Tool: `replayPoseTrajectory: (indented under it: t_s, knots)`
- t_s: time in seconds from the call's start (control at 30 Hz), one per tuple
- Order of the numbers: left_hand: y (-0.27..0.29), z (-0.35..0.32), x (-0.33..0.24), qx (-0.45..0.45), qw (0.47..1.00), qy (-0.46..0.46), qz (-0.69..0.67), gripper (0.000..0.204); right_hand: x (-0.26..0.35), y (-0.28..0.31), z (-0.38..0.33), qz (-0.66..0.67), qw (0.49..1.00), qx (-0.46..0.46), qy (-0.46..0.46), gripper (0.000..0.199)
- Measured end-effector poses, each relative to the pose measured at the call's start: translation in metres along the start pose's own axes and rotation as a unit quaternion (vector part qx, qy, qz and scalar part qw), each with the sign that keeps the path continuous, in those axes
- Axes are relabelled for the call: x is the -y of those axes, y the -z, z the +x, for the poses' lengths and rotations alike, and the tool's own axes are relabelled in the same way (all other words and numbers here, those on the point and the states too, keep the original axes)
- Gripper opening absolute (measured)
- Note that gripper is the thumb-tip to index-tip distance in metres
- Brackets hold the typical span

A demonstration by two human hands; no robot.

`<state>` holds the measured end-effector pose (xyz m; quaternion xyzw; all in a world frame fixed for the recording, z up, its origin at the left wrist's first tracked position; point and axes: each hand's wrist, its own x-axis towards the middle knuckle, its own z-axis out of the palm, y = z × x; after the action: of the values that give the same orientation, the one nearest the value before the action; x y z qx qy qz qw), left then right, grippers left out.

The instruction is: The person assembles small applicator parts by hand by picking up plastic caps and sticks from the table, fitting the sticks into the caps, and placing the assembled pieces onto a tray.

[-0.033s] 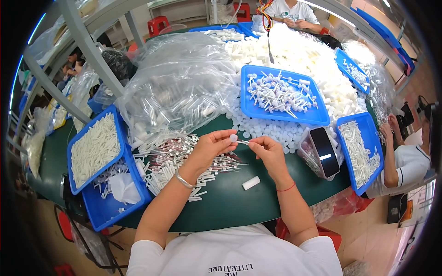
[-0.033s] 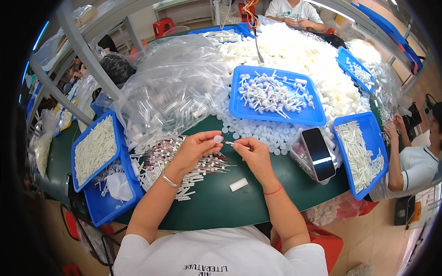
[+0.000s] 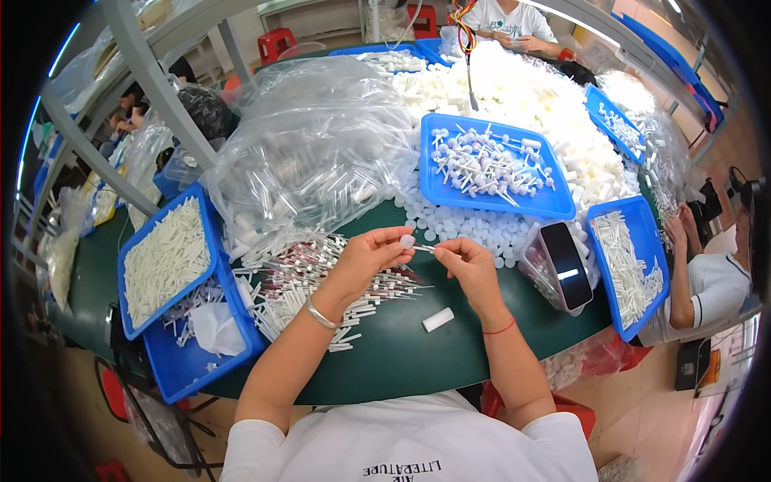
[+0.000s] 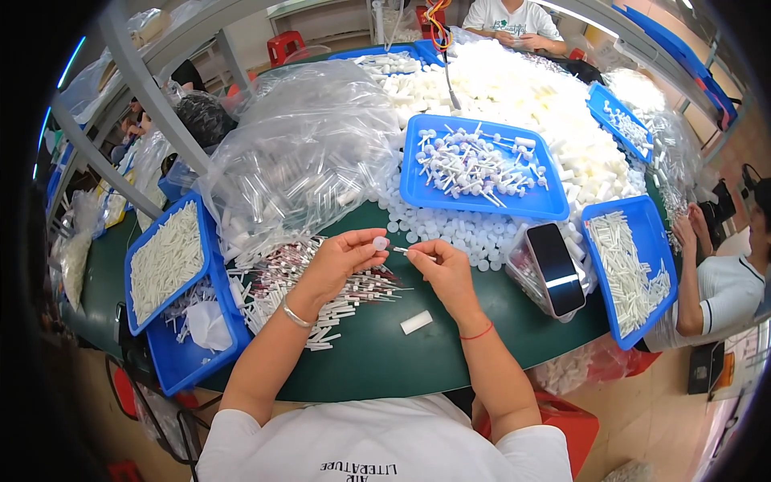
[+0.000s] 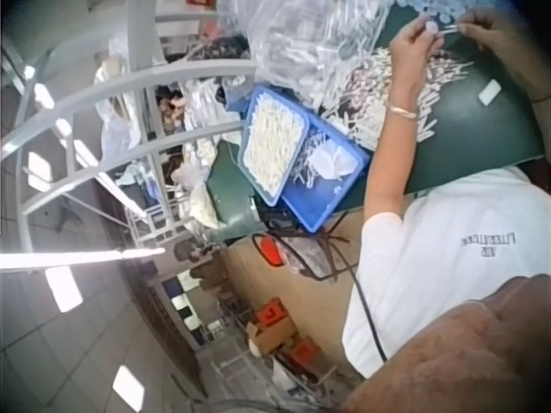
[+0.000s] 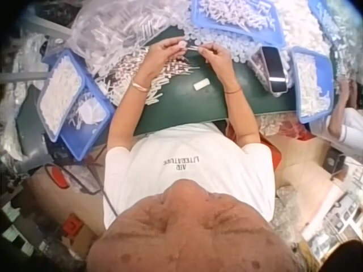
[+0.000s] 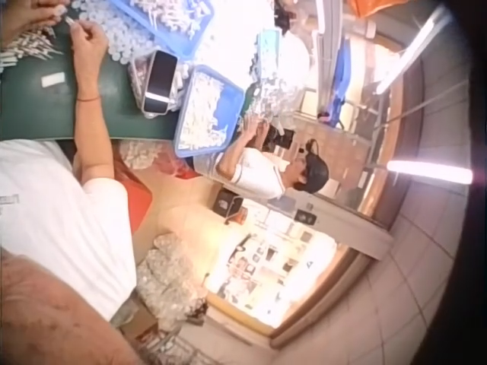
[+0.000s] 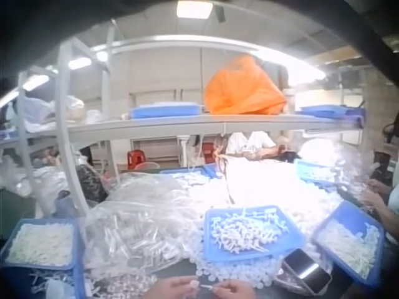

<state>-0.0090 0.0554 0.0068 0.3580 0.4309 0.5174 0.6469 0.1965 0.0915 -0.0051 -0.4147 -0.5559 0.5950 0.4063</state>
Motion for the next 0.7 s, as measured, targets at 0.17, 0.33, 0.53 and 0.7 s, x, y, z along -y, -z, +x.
replayPoseTrajectory:
  t_s: [0.17, 0.33, 0.53, 0.7]
  knots:
    - [-0.001, -0.004, -0.002, -0.010, 0.999, -0.009, 0.029, 0.036, 0.002, -0.001, -0.002, -0.007, 1.000, -0.003, 0.004, 0.015]
    - [-0.001, -0.006, -0.002, -0.029, 0.997, -0.015, 0.072, 0.035, -0.001, -0.002, -0.002, -0.042, 0.998, -0.014, 0.045, 0.012]
    - [0.001, -0.006, 0.001, -0.026, 0.996, -0.016, 0.082, 0.033, -0.003, -0.003, -0.002, -0.052, 0.996, -0.023, 0.067, 0.011]
    - [0.002, -0.005, 0.003, -0.019, 0.997, -0.005, 0.081, 0.031, -0.007, -0.003, -0.002, -0.125, 0.985, -0.025, 0.120, 0.011]
